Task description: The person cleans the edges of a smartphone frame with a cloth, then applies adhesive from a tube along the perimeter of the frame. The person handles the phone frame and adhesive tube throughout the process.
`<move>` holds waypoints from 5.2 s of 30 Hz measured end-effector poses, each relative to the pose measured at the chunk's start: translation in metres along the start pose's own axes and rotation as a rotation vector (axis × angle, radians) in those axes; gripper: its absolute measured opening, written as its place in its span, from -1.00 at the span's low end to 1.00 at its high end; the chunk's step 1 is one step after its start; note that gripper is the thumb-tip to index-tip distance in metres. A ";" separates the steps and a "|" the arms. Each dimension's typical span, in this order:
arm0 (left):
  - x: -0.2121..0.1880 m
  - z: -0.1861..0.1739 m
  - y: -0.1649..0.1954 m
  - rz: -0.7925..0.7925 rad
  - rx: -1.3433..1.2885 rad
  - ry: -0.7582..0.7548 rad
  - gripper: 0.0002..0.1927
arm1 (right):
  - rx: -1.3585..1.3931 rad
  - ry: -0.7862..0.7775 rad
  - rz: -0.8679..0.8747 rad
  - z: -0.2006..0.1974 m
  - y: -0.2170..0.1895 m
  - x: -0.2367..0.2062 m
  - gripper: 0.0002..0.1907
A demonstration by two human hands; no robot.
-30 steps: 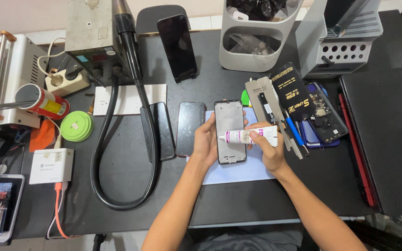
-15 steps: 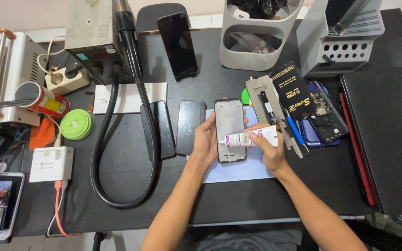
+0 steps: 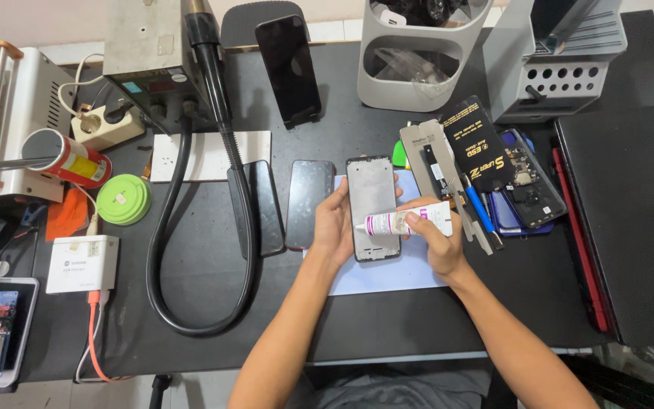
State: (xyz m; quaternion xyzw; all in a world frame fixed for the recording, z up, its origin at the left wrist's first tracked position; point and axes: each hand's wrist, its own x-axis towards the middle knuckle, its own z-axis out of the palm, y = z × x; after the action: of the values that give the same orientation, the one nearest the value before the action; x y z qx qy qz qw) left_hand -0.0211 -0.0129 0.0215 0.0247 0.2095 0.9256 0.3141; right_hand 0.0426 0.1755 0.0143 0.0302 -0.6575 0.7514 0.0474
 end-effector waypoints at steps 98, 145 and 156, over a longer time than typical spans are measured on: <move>-0.010 0.021 -0.008 0.049 0.259 0.042 -0.25 | -0.264 0.312 -0.199 0.017 -0.015 -0.004 -0.48; -0.003 -0.004 -0.022 0.070 0.234 0.246 -0.36 | -0.333 0.195 -0.409 0.017 -0.004 -0.003 -0.58; -0.003 -0.006 -0.023 0.059 0.199 0.158 -0.34 | -0.295 0.192 -0.397 0.015 -0.004 -0.003 -0.58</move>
State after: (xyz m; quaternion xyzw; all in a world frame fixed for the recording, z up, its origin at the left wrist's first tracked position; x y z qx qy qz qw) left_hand -0.0067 -0.0008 0.0074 -0.0112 0.3238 0.9081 0.2652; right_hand 0.0462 0.1610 0.0194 0.0799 -0.7336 0.6228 0.2599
